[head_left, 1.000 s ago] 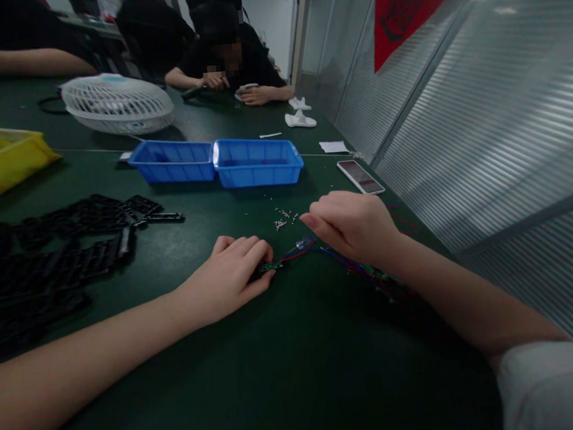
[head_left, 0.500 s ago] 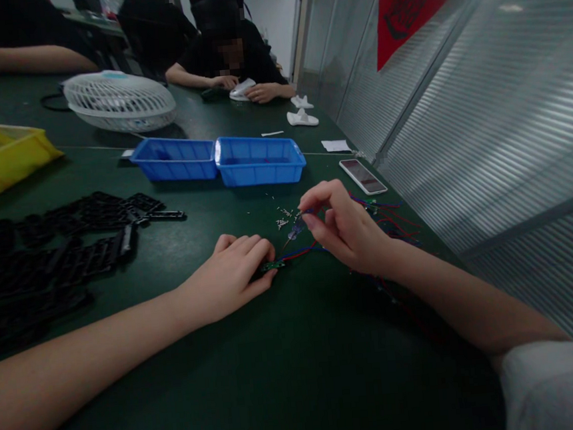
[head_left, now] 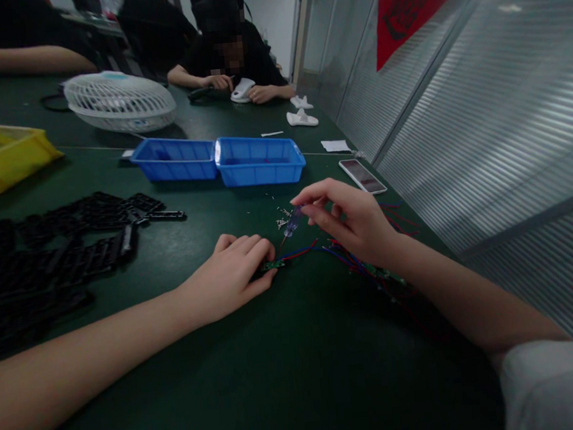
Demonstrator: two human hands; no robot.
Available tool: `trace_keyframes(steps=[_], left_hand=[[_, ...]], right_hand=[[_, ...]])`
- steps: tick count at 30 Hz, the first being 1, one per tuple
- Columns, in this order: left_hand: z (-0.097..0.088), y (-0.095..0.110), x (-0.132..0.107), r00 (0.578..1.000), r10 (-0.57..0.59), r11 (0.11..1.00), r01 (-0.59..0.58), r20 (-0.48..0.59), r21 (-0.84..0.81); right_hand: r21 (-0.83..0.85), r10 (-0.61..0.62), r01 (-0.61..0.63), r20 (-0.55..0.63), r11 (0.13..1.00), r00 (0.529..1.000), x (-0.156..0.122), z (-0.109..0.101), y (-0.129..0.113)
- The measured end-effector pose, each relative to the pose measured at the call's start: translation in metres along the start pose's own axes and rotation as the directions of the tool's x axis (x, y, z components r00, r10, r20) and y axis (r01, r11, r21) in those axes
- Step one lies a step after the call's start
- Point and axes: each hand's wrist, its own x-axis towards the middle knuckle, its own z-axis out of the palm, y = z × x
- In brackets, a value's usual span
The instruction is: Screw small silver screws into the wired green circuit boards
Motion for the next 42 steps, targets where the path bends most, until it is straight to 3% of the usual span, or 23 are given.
trace_keyframes(steps=[6,12,16,29,33,36,42], left_hand=[[0.000,0.000,0.000,1.000,0.007,1.000,-0.007,-0.002,-0.004],[0.001,-0.002,0.000,1.000,0.014,1.000,-0.014,-0.015,0.007],[0.000,0.000,0.000,1.000,0.006,1.000,-0.006,-0.004,0.006],[0.001,-0.001,0.000,1.000,0.013,1.000,-0.013,-0.019,0.011],[-0.001,0.000,0.000,1.000,0.002,1.000,-0.002,-0.001,-0.001],[-0.002,0.000,0.000,1.000,-0.007,1.000,0.007,0.013,-0.009],[-0.002,0.000,0.000,1.000,-0.004,1.000,0.004,0.003,-0.009]], right_hand=[[-0.064,-0.012,0.015,0.036,0.998,0.999,0.001,-0.002,0.001],[-0.329,0.064,-0.027,0.101,0.944,0.993,-0.003,-0.002,-0.001],[-0.399,0.127,-0.054,0.158,0.915,0.979,-0.005,-0.001,-0.006],[-0.192,0.055,-0.026,0.144,0.981,0.988,-0.002,0.002,-0.006],[-0.008,0.013,-0.013,0.058,1.000,0.998,-0.004,0.009,-0.001],[0.039,-0.018,0.019,-0.013,0.999,1.000,-0.006,0.012,0.004],[0.085,-0.007,0.006,0.003,0.996,1.000,-0.007,0.010,0.006]])
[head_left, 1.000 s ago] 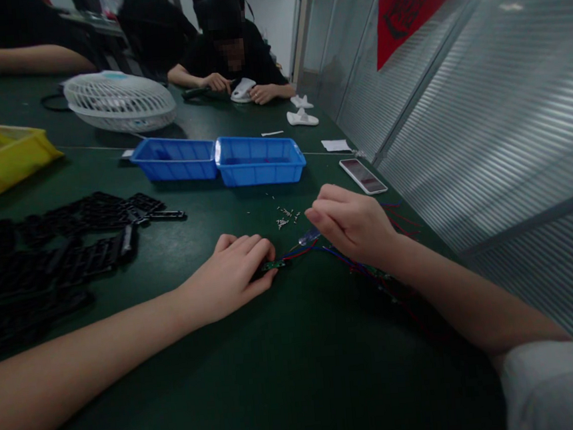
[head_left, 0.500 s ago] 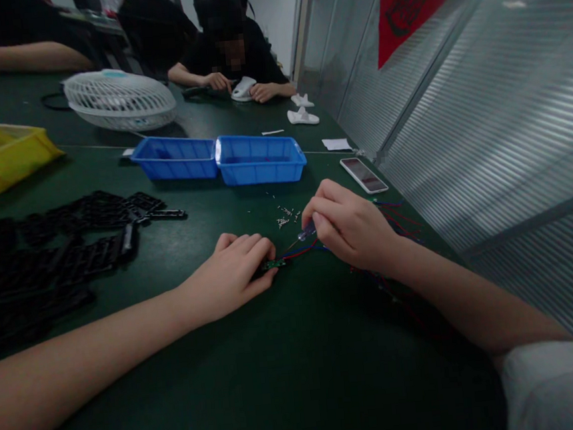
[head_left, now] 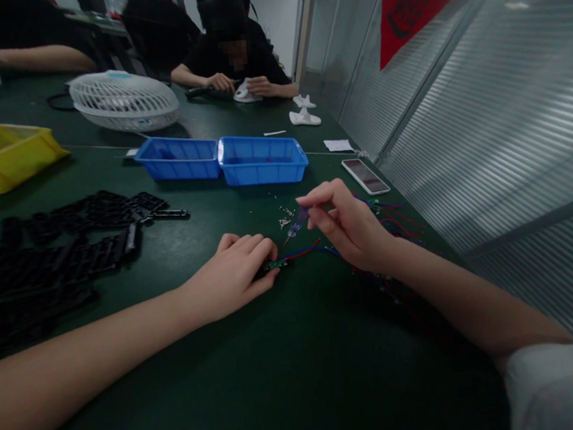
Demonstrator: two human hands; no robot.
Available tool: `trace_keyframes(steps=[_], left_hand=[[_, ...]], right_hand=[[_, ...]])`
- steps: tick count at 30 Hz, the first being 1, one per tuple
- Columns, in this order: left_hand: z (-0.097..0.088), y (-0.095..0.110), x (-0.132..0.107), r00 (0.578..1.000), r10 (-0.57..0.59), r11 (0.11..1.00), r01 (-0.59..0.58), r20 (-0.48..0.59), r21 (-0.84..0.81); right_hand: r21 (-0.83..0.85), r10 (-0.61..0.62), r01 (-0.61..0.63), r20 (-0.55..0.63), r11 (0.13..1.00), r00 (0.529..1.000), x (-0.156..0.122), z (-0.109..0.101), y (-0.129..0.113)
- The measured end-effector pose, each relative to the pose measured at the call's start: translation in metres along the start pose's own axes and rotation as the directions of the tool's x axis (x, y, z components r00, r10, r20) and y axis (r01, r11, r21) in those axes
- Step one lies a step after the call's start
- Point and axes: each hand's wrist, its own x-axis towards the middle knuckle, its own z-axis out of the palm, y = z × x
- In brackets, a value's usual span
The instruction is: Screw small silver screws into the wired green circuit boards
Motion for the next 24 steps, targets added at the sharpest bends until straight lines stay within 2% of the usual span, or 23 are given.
trace_keyframes(steps=[6,11,16,19,24], left_hand=[[0.000,0.000,0.001,1.000,0.000,1.000,0.000,0.005,0.001],[0.001,0.001,0.001,1.000,0.012,1.000,-0.011,-0.005,0.019],[0.000,0.001,0.000,1.000,0.011,1.000,-0.011,-0.004,0.011],[0.000,0.001,0.000,1.000,0.012,1.000,-0.012,-0.004,0.006],[0.001,0.000,0.000,1.000,0.012,1.000,-0.012,-0.013,0.010]], right_hand=[[-0.030,0.025,-0.024,0.035,0.999,0.999,0.003,-0.005,-0.003],[-0.146,0.004,-0.005,-0.006,0.989,1.000,0.005,-0.008,-0.005],[-0.184,0.009,-0.010,-0.007,0.983,1.000,0.006,-0.011,-0.007],[-0.223,0.021,-0.015,0.028,0.975,0.999,0.007,-0.014,-0.008],[-0.395,0.098,-0.045,0.115,0.918,0.989,0.007,-0.018,-0.013]])
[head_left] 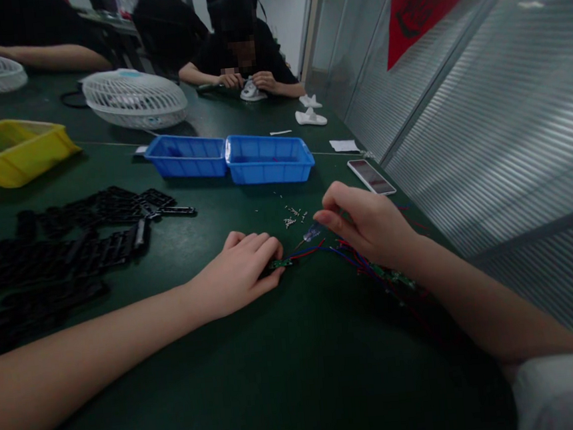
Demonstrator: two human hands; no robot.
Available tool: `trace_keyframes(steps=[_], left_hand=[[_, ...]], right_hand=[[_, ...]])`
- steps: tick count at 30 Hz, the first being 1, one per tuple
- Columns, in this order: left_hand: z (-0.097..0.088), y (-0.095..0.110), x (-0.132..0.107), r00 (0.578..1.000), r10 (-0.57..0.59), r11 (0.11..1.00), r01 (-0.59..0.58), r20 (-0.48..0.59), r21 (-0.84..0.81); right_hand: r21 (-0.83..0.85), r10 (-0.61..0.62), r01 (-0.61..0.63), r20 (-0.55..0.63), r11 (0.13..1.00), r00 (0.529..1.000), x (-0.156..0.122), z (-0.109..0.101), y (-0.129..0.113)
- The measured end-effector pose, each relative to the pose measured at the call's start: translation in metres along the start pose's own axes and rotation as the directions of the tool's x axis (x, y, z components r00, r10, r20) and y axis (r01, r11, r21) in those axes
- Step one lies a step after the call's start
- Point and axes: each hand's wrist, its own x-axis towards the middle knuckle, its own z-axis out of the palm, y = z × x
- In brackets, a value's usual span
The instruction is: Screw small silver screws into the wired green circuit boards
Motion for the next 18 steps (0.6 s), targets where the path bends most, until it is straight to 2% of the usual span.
trace_keyframes(steps=[3,5,7,14,18], left_hand=[[0.000,0.000,0.000,1.000,-0.003,1.000,0.003,0.004,-0.005],[0.000,0.000,0.000,1.000,-0.004,1.000,0.004,0.005,-0.008],[0.000,0.000,0.000,1.000,-0.001,1.000,0.001,0.006,-0.007],[0.000,0.001,0.001,1.000,-0.001,1.000,0.001,0.003,-0.004],[-0.001,0.001,0.001,1.000,0.001,1.000,0.000,-0.006,0.008]], right_hand=[[-0.110,0.079,-0.069,0.089,0.992,0.993,-0.002,0.001,-0.003],[-0.165,0.138,-0.120,0.106,0.979,0.985,-0.002,0.002,-0.006],[-0.166,0.148,-0.127,0.117,0.978,0.982,-0.002,0.003,-0.008],[0.142,-0.042,0.033,0.064,0.989,0.997,-0.002,0.006,-0.007],[0.285,-0.009,0.022,-0.047,0.958,0.999,-0.004,0.013,-0.005]])
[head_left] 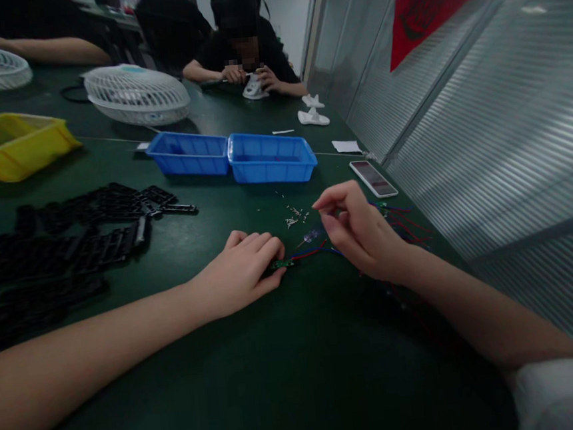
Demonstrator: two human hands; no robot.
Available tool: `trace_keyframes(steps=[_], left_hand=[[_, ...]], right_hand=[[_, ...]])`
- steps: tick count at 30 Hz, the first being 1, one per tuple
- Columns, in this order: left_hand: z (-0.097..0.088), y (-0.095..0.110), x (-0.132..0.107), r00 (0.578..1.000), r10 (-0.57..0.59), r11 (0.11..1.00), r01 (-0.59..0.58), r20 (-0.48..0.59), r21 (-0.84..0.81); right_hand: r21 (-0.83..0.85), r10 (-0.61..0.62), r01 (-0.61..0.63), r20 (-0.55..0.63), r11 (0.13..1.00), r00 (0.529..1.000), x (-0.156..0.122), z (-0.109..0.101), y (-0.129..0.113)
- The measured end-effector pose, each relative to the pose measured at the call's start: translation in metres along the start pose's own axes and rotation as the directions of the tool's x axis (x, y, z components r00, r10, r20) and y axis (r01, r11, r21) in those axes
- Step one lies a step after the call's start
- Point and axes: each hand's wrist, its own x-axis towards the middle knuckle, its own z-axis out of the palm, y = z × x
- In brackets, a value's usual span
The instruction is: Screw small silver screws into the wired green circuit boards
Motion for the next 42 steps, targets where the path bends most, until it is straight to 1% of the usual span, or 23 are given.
trace_keyframes(steps=[2,4,6,10,19,21,24,27,29,31,32,36,40,42], left_hand=[[-0.001,0.000,-0.001,1.000,-0.001,1.000,0.001,0.002,-0.001],[-0.001,0.000,-0.001,1.000,-0.001,1.000,0.001,0.006,-0.002],[-0.001,0.001,-0.001,1.000,-0.001,1.000,0.001,0.010,0.000],[0.001,0.000,-0.001,1.000,-0.007,1.000,0.007,0.012,-0.002],[0.000,-0.001,-0.001,1.000,-0.002,1.000,0.002,0.004,-0.004],[0.001,-0.001,-0.001,1.000,-0.001,1.000,0.001,0.002,-0.010],[0.001,-0.001,-0.002,1.000,-0.007,1.000,0.007,0.006,-0.013],[0.001,0.000,-0.002,1.000,-0.010,1.000,0.010,0.009,0.001],[0.000,0.001,-0.001,1.000,-0.006,1.000,0.006,0.010,0.011],[0.000,0.001,-0.001,1.000,-0.004,1.000,0.004,0.011,0.016],[0.000,0.001,-0.001,1.000,-0.005,1.000,0.005,0.011,0.015],[0.000,0.001,0.000,1.000,-0.018,1.000,0.018,0.017,0.003],[-0.001,0.001,0.000,1.000,-0.021,1.000,0.021,0.012,0.000],[-0.001,0.002,0.000,1.000,-0.019,1.000,0.019,0.006,0.005]], right_hand=[[0.023,-0.014,0.015,-0.061,1.000,0.998,-0.001,0.002,0.003],[0.020,-0.056,0.058,-0.079,0.998,0.995,-0.001,0.001,0.005],[0.031,-0.078,0.080,-0.069,0.996,0.995,0.000,-0.002,0.006],[0.027,-0.064,0.065,-0.023,0.998,0.998,0.004,-0.010,0.003],[-0.062,-0.055,0.053,-0.023,0.997,0.998,0.009,-0.016,0.003],[-0.126,-0.065,0.063,-0.016,0.990,0.998,0.009,-0.016,0.003],[-0.324,-0.066,0.066,0.010,0.944,0.998,0.007,-0.014,0.003],[-0.503,0.008,0.028,0.069,0.864,0.998,0.004,-0.011,0.002],[-0.551,0.086,-0.031,0.075,0.834,0.993,0.002,-0.010,0.002],[-0.533,0.131,-0.073,0.071,0.843,0.989,0.002,-0.008,0.002],[-0.499,0.126,-0.070,0.079,0.864,0.989,0.003,-0.008,0.002],[-0.281,0.043,-0.013,0.101,0.960,0.994,0.005,-0.007,0.002],[-0.059,0.009,-0.008,0.011,0.998,1.000,0.004,-0.004,0.004],[-0.007,-0.004,0.004,-0.037,1.000,0.999,0.002,-0.002,0.006]])
